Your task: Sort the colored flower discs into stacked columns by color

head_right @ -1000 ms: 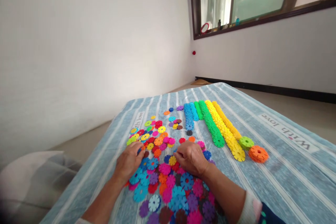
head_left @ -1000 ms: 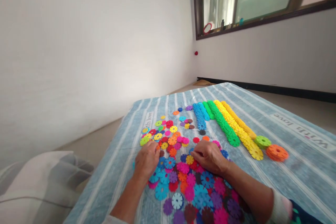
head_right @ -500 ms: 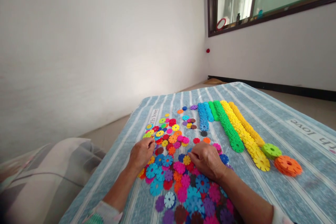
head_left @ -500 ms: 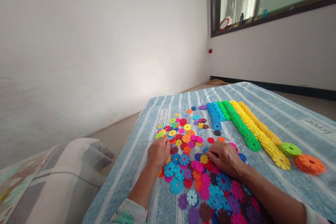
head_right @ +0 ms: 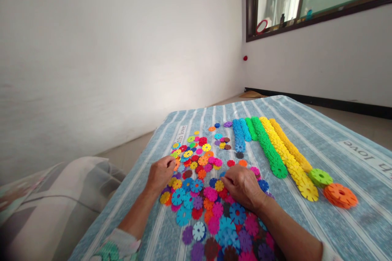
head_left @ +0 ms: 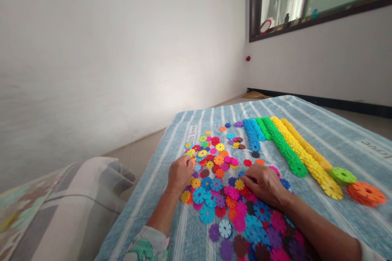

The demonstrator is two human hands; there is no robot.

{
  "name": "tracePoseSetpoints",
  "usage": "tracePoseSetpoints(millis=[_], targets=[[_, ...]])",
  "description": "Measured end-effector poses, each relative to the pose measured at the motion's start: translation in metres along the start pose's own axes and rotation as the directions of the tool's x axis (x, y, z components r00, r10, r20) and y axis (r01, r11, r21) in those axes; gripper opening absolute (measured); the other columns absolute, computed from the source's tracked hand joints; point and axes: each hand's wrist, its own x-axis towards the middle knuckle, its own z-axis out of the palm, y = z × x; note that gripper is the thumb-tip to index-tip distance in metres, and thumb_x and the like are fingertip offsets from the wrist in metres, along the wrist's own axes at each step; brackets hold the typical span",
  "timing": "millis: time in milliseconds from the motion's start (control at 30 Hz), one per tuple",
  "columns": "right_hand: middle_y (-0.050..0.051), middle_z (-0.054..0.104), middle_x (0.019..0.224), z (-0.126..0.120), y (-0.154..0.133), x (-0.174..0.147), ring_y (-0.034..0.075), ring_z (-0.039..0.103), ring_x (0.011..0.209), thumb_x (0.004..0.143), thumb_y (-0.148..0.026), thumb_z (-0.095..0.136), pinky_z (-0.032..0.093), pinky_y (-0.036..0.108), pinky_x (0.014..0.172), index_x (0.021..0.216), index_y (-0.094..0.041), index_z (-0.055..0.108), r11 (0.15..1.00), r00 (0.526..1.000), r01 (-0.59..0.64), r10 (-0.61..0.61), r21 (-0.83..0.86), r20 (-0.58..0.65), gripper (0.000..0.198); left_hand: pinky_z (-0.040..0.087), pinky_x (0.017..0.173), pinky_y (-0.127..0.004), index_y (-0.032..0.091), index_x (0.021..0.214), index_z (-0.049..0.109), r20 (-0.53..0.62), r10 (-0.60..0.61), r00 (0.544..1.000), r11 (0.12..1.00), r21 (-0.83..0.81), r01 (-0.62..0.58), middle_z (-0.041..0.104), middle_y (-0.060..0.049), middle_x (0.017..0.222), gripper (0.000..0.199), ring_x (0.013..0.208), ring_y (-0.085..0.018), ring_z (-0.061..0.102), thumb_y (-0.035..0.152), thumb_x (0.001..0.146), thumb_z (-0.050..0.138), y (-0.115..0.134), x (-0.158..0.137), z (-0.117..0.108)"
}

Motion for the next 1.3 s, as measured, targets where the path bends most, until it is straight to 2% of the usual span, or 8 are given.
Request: tracePoseSetpoints(millis=[300, 533, 767, 967, 1067, 1133, 1200, 1300], targets=[[0.001, 0.058, 0.063, -0.001, 0.0, 0.0, 0.013, 0.053, 0.063, 0.089, -0.029, 0.048, 0.03, 0.026, 0.059, 0.058, -0.018, 0.052, 1.0, 1.0, -0.004, 0.004, 0.013, 0.018, 0.033, 0.036, 0.063, -0.023, 0.019, 0.069, 0.062, -0.027, -0.033, 0.999, 0.999, 0.029, 0.034, 0.065, -0.001, 0.07, 0.024, 0.068, -0.014, 0.058, 0.022, 0.083, 0.042, -0.01, 0.002, 0.004], [0.001, 0.059, 0.063, 0.001, 0.0, 0.0, 0.013, 0.053, 0.063, 0.089, -0.028, 0.048, 0.03, 0.026, 0.059, 0.058, -0.018, 0.052, 1.0, 1.0, 0.011, -0.011, 0.009, 0.009, 0.033, 0.04, 0.069, -0.025, 0.019, 0.083, 0.066, -0.064, -0.094, 0.993, 0.99, 0.101, 0.1, 0.069, -0.006, 0.09, 0.02, 0.082, -0.018, 0.062, 0.023, 0.081, 0.046, -0.012, 0.001, 0.005], [0.0, 0.059, 0.062, -0.005, -0.003, 0.003, 0.012, 0.052, 0.063, 0.088, -0.026, 0.05, 0.029, 0.025, 0.058, 0.056, -0.018, 0.054, 0.999, 1.0, 0.029, -0.029, -0.037, -0.006, 0.034, 0.044, 0.073, -0.027, 0.019, 0.087, 0.067, -0.076, -0.096, 0.992, 0.982, 0.153, 0.107, 0.068, -0.006, 0.095, 0.024, 0.087, -0.019, 0.062, 0.026, 0.081, 0.044, -0.015, 0.005, 0.004], [0.0, 0.058, 0.059, -0.012, -0.008, 0.01, 0.012, 0.051, 0.06, 0.086, -0.023, 0.053, 0.028, 0.026, 0.058, 0.054, -0.018, 0.054, 0.991, 0.997, 0.055, -0.06, -0.122, -0.043, 0.033, 0.046, 0.074, -0.029, 0.019, 0.088, 0.067, -0.015, -0.105, 0.994, 0.984, 0.144, 0.106, 0.068, -0.009, 0.098, 0.029, 0.09, -0.023, 0.063, 0.03, 0.082, 0.041, -0.016, 0.014, 0.002], [0.001, 0.059, 0.06, -0.023, -0.01, 0.014, 0.014, 0.053, 0.064, 0.088, -0.025, 0.052, 0.033, 0.027, 0.065, 0.056, -0.019, 0.056, 0.983, 0.987, 0.089, -0.108, -0.159, -0.118, 0.032, 0.046, 0.074, -0.03, 0.019, 0.088, 0.068, 0.002, -0.12, 0.993, 0.98, 0.157, 0.119, 0.067, -0.009, 0.1, 0.03, 0.09, -0.023, 0.062, 0.031, 0.082, 0.041, -0.016, 0.017, 0.0], [0.003, 0.061, 0.065, -0.037, -0.009, 0.014, 0.016, 0.055, 0.068, 0.089, -0.027, 0.051, 0.035, 0.029, 0.069, 0.066, -0.019, 0.061, 0.984, 0.975, 0.064, -0.098, -0.169, -0.2, 0.026, 0.046, 0.073, -0.03, 0.019, 0.09, 0.068, 0.027, -0.137, 0.99, 0.978, 0.161, 0.131, 0.067, -0.01, 0.101, 0.032, 0.09, -0.024, 0.062, 0.032, 0.083, 0.04, -0.016, 0.018, -0.001], [0.005, 0.066, 0.075, -0.056, -0.002, 0.007, 0.018, 0.057, 0.076, 0.088, -0.028, 0.052, 0.038, 0.031, 0.073, 0.083, -0.019, 0.065, 0.987, 0.957, -0.004, -0.042, -0.159, -0.288, 0.018, 0.046, 0.072, -0.03, 0.019, 0.091, 0.068, 0.05, -0.15, 0.987, 0.977, 0.159, 0.141, 0.067, -0.009, 0.103, 0.034, 0.09, -0.023, 0.062, 0.033, 0.083, 0.039, -0.016, 0.019, -0.002], [0.009, 0.068, 0.09, -0.09, 0.025, -0.018, 0.023, 0.059, 0.089, 0.086, -0.029, 0.051, 0.041, 0.035, 0.081, 0.1, -0.018, 0.065, 0.968, 0.911, -0.183, 0.102, -0.171, -0.399, 0.023, 0.045, 0.071, -0.029, 0.019, 0.091, 0.068, 0.072, -0.162, 0.984, 0.975, 0.165, 0.148, 0.067, -0.009, 0.103, 0.035, 0.09, -0.023, 0.062, 0.035, 0.083, 0.039, -0.014, 0.02, -0.003]])
